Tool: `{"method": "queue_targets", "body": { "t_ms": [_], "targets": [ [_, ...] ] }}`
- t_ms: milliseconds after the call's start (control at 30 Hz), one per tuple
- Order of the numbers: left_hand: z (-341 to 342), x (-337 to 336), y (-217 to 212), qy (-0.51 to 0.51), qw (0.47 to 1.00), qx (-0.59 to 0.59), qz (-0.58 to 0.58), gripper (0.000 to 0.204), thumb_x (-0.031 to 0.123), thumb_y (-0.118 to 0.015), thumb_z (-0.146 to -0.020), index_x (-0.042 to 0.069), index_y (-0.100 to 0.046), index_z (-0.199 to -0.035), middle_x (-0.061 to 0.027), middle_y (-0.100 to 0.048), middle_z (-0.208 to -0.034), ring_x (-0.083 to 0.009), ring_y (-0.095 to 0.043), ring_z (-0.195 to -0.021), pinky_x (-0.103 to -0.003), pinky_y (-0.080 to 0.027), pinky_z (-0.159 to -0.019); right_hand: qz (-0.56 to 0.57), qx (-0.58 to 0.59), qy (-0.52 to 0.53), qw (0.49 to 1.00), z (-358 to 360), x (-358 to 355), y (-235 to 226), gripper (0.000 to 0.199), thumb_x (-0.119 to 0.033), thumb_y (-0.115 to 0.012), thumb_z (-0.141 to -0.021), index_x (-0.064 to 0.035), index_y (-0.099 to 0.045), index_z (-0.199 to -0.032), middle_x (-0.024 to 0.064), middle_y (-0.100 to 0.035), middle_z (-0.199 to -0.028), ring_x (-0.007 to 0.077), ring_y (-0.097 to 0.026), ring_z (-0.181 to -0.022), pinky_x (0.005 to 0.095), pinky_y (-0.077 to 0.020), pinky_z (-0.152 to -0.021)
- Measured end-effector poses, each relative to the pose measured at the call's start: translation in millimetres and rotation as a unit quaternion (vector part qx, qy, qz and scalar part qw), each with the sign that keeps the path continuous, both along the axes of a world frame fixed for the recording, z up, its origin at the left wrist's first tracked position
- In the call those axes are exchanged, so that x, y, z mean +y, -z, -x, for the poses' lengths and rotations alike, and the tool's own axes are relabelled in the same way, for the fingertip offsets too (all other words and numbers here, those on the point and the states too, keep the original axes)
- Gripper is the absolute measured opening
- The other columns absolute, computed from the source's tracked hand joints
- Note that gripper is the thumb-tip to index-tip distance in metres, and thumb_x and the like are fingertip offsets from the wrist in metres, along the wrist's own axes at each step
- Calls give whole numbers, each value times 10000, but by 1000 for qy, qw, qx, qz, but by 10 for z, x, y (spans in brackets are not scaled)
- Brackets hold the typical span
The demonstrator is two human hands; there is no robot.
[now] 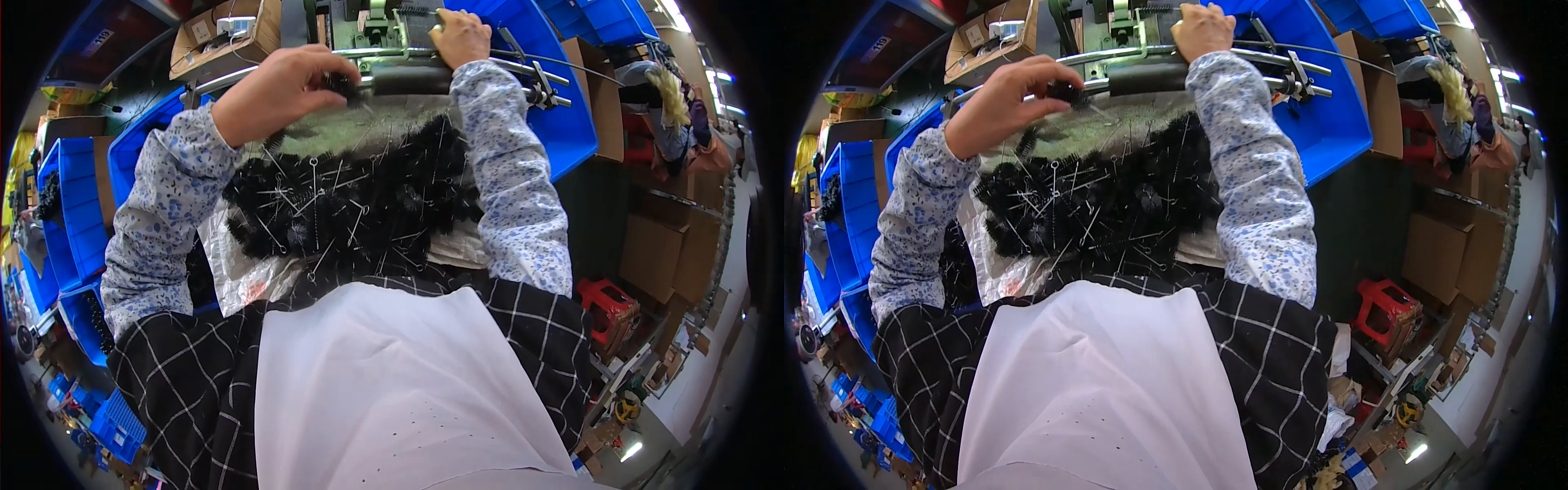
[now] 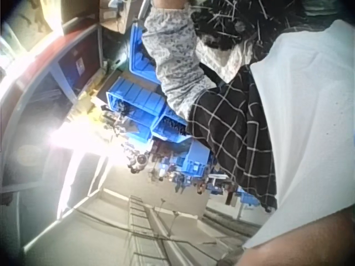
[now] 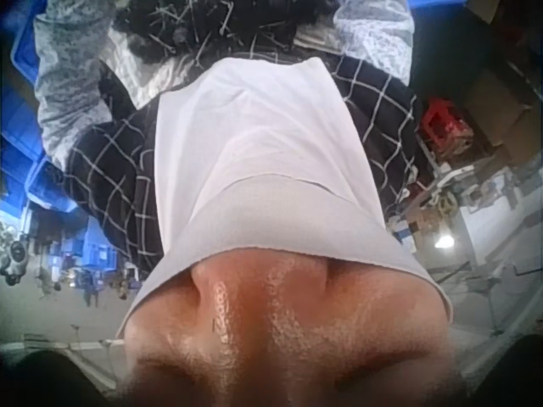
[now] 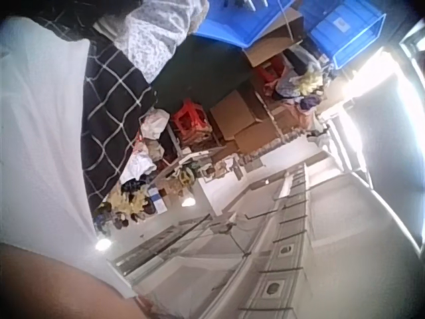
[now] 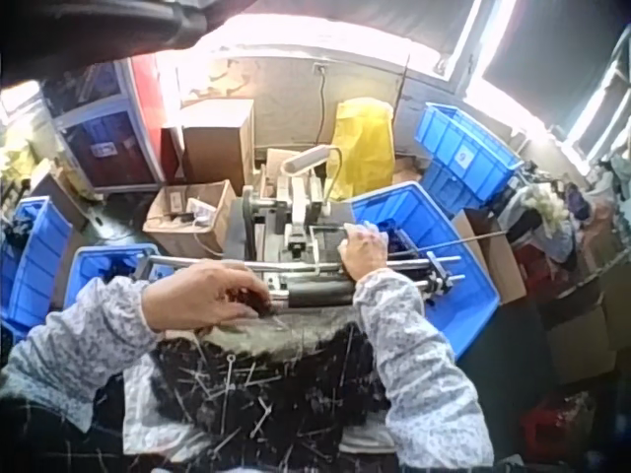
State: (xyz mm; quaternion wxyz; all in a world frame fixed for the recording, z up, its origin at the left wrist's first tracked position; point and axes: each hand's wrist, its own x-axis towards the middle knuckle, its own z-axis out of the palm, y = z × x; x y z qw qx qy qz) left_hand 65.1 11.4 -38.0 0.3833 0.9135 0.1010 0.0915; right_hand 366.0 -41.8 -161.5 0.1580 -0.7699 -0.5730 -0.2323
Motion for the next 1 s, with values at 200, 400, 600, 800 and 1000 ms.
{"method": "queue_targets", "body": {
  "t_ms": [200, 400, 600, 800, 1000],
  "targets": [
    [-54, 8, 123, 22, 997, 19, 75, 306, 85, -545, -883, 69, -532, -1188, -18, -502, -869, -91, -457, -720, -227, -420, -680, 105, 109, 34, 988, -229, 96, -202, 202, -299, -538, -833, -173, -682, -898, 97, -650, -884, 291, -617, -847, 431, -481, -753],
    [-93, -69, 85, 15, 989, 42, 139, 249, 76, -541, -890, 59, -527, -1137, -18, -524, -939, -74, -519, -745, -205, -444, -694, 86, 42, 56, 994, -521, -91, -579, 197, -236, -549, -816, -160, -683, -939, 108, -653, -887, 287, -624, -862, 409, -493, -759],
    [-281, -111, 287, -42, 982, -50, 175, 210, 31, -558, -870, 18, -517, -1075, -24, -571, -957, -85, -581, -846, -225, -486, -793, 248, 196, -163, 935, 139, -570, -915, 263, -179, -529, -892, -97, -596, -1133, 69, -642, -954, 185, -609, -887, 317, -471, -747],
    [-291, -79, 311, -138, 974, -150, 96, 275, 68, -592, -857, 16, -502, -1111, -59, -570, -938, -113, -584, -826, -247, -495, -743, 146, 387, -229, 881, 760, -560, -862, 276, -201, -511, -896, -91, -591, -1136, 120, -643, -1001, 282, -621, -892, 343, -495, -746],
    [-332, -435, 266, 86, 974, 202, 60, 339, 307, -614, -834, 25, -529, -1001, -142, -612, -799, -243, -606, -755, -350, -482, -664, 54, 94, -20, 994, 337, -103, -461, 200, -180, -568, -798, -155, -667, -970, 91, -639, -899, 283, -605, -854, 393, -481, -756]
  ]
}}
